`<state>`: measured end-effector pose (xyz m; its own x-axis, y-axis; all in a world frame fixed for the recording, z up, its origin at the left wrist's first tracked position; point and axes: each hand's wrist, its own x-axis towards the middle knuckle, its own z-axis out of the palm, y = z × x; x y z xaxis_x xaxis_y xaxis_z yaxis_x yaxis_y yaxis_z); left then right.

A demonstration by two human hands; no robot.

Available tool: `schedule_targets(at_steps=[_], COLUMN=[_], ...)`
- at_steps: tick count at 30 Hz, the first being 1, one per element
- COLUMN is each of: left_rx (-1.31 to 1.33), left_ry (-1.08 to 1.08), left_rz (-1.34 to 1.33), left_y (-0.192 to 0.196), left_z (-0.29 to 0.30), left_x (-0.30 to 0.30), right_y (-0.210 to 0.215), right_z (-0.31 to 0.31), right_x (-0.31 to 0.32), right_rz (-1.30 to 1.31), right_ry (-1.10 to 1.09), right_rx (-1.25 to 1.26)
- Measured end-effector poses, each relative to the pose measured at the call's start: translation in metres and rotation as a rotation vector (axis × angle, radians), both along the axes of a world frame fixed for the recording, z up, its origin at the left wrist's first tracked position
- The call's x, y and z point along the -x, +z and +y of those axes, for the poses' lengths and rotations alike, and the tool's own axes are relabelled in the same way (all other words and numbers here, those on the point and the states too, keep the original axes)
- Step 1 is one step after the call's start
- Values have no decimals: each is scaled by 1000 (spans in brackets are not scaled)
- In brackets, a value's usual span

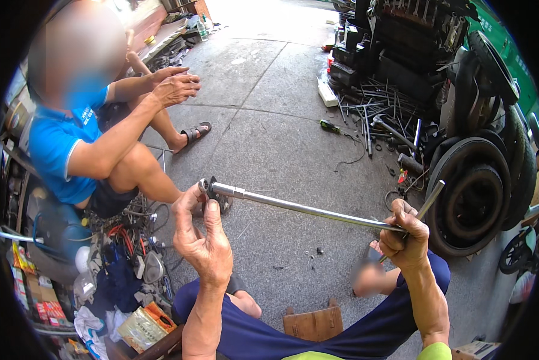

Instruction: The person sits on the floor and repeatedly assembles and disassembles a T-handle socket wrench, attaching and detaching the handle from the socket. The person rotates the tool and manipulates the connection point throughout the clip.

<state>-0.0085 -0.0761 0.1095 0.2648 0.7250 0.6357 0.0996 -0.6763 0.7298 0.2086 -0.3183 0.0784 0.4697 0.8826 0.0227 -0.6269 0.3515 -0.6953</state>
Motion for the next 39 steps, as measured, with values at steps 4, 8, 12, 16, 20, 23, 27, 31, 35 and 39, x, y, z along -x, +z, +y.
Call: schedule_targets(at_steps=[4,8,12,16,20,23,27,31,35,39], left_rx=[1,214,471,406,137,8,-109,-179,22,-100], left_ry=[-59,-195,-294,-145,100,161,158,125,49,18], left_rz=[-4,-186,-328,-346,-81,125,248,354,306,315], left_y=[4,9,15,10,15,17,18,18,16,12], left_z=[1,2,4,9,14,14,12,9,2,9], left_x=[2,5,13,16,21,24,32,35,33,32], right_y=[3,-1,-3,-4,-5,-3,0,-2,-3,-4], right_z=[-3,-6,-6,-3,1,4,7,8,6,6], right_x=[-3,-6,-5,-3,0,5,7,7,4,3], right_rz=[10,49,62,57,23,13,4,9,16,2], right_ry=[-1,11,42,40,58,65,63,47,29,32], right_rx=[-15,-7,-17,-7,-18,-17,-1,-6,29,12])
